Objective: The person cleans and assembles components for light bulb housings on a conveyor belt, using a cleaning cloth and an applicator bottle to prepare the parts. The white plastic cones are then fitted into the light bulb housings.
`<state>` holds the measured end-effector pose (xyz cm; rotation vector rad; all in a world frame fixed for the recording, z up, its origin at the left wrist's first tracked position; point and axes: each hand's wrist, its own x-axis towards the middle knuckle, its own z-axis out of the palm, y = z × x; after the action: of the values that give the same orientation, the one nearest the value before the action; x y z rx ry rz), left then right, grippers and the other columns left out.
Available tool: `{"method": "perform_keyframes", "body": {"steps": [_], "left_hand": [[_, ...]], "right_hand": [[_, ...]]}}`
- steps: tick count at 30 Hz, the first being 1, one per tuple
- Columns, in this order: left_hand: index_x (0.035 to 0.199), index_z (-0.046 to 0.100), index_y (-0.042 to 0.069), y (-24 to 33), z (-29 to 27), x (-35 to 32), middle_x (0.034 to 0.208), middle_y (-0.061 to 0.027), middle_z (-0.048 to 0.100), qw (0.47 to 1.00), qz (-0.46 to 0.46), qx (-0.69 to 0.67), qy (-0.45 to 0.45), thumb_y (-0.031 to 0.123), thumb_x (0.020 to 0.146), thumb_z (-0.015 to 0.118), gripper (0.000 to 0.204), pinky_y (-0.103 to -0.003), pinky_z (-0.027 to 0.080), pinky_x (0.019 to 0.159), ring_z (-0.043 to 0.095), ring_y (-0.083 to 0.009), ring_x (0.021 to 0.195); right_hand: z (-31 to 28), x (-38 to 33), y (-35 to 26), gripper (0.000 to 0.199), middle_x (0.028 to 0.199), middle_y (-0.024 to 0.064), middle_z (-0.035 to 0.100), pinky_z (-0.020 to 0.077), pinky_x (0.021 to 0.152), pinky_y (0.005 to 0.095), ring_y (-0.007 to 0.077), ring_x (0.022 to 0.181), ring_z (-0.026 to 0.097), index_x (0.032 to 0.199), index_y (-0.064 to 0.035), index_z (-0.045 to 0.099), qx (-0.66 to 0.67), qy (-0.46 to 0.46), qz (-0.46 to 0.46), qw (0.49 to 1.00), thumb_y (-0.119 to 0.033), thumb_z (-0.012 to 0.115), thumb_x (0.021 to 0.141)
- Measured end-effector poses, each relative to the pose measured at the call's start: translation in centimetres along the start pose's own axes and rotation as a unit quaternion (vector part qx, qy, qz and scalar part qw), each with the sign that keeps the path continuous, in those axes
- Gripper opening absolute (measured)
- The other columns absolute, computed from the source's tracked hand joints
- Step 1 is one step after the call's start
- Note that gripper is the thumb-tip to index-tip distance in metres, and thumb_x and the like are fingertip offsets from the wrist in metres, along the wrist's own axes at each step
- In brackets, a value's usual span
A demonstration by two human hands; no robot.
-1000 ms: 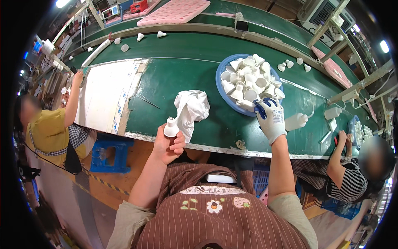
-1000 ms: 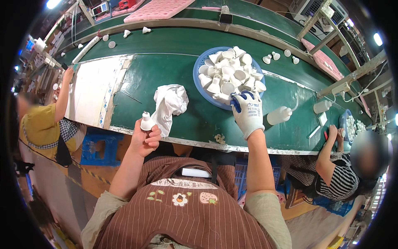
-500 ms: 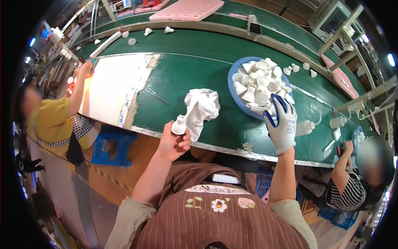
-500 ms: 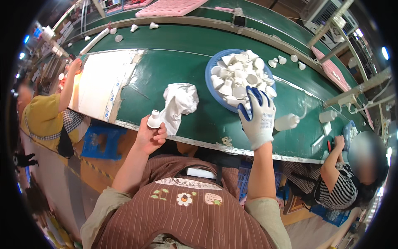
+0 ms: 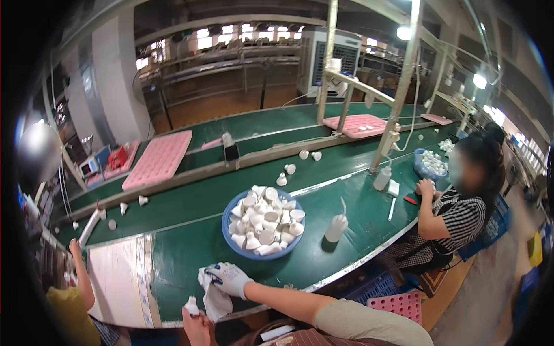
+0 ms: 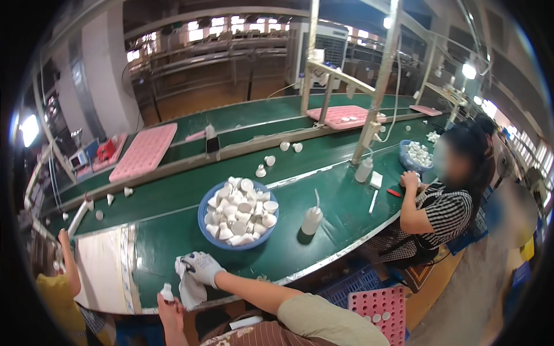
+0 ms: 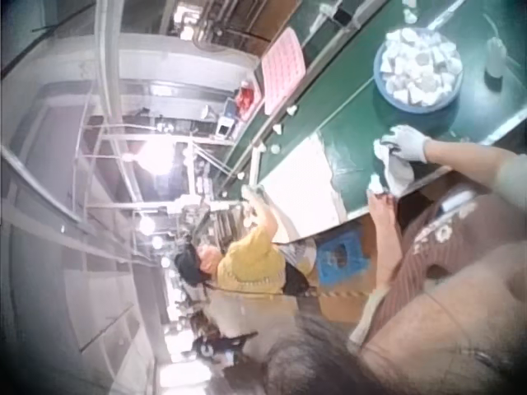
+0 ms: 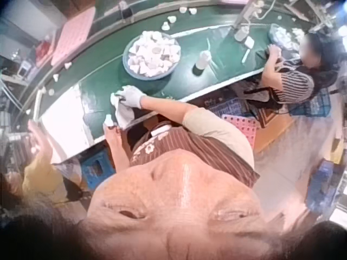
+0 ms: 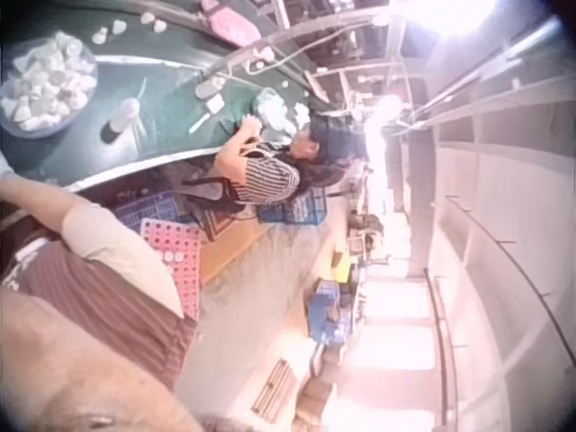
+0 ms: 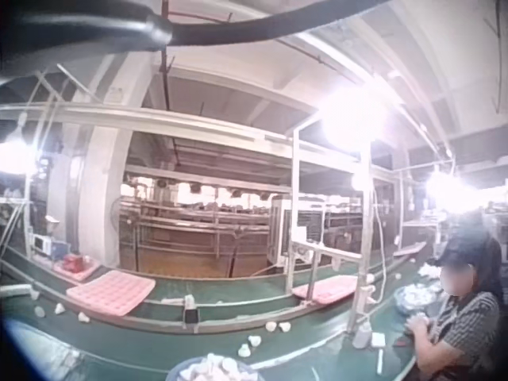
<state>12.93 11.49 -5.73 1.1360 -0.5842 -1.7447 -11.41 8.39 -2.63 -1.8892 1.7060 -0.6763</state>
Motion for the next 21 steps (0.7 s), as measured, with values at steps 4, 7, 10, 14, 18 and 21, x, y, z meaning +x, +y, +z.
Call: {"method": "perform_keyframes", "body": {"steps": [4, 7, 10, 14, 18, 21], "left_hand": [[0.135, 0.047, 0.010, -0.4, 5.0, -0.9, 0.115, -0.0096, 0.064, 0.994, 0.046, 0.004, -0.100, 0.046, 0.102, 0.048, 0.050, -0.039, 0.059, 0.067, 0.069, -0.0251, 0.079], [0.146, 0.036, 0.008, -3.0, 4.0, -0.3, 0.131, -0.0126, 0.057, 0.976, 0.095, 0.064, -0.186, 0.034, 0.103, 0.053, 0.053, -0.039, 0.062, 0.073, 0.069, -0.0302, 0.096], [0.144, 0.036, 0.007, -3.2, 6.0, 0.4, 0.124, -0.0122, 0.059, 0.973, 0.097, 0.105, -0.183, 0.033, 0.103, 0.055, 0.052, -0.036, 0.061, 0.076, 0.068, -0.0286, 0.097], [0.131, 0.044, 0.000, -3.1, 8.4, 0.0, 0.111, -0.0130, 0.061, 0.867, 0.329, 0.323, -0.190, 0.049, 0.098, 0.056, 0.060, -0.034, 0.055, 0.076, 0.065, -0.0232, 0.092], [0.120, 0.048, -0.004, -1.5, 9.0, -2.2, 0.096, -0.0135, 0.060, 0.745, 0.424, 0.478, -0.191, 0.049, 0.094, 0.061, 0.060, -0.039, 0.051, 0.074, 0.063, -0.0243, 0.085], [0.117, 0.049, -0.002, -1.0, 8.4, -2.7, 0.093, -0.0128, 0.060, 0.684, 0.495, 0.503, -0.185, 0.036, 0.095, 0.057, 0.045, -0.037, 0.052, 0.071, 0.064, -0.0255, 0.083]], "right_hand": [[-3.8, -4.6, -5.4, 0.055, 0.121, 0.0177, 0.058, 0.0439, 0.097, 0.0476, 0.0363, 0.112, 0.055, 0.135, -0.0157, 0.056, 0.000, 0.158, -0.252, 0.955, -0.029, 0.066, 0.082], [-5.4, -5.3, -5.4, 0.049, 0.112, 0.0174, 0.061, 0.0474, 0.091, 0.0426, 0.0355, 0.099, 0.059, 0.132, -0.0102, 0.056, 0.019, 0.096, -0.188, 0.977, -0.029, 0.063, 0.087], [-6.9, -5.1, -5.4, 0.044, 0.108, 0.0163, 0.062, 0.0503, 0.085, 0.0415, 0.0370, 0.092, 0.062, 0.130, -0.0112, 0.056, 0.003, 0.041, -0.106, 0.993, -0.029, 0.060, 0.090], [-6.8, -4.8, -3.1, 0.033, 0.103, 0.0175, 0.067, 0.0499, 0.082, 0.0428, 0.0388, 0.091, 0.063, 0.117, -0.0074, 0.063, 0.153, 0.052, -0.002, 0.987, -0.031, 0.058, 0.094], [-4.1, -4.2, 2.0, 0.035, 0.095, 0.0133, 0.071, 0.0484, 0.076, 0.0382, 0.0222, 0.081, 0.062, 0.103, -0.0030, 0.069, 0.334, -0.049, 0.052, 0.940, -0.034, 0.055, 0.098], [-3.2, -4.8, 3.4, 0.033, 0.094, 0.0073, 0.072, 0.0489, 0.075, 0.0344, 0.0112, 0.080, 0.058, 0.105, -0.0026, 0.070, 0.477, -0.045, 0.051, 0.876, -0.032, 0.055, 0.099]]}}
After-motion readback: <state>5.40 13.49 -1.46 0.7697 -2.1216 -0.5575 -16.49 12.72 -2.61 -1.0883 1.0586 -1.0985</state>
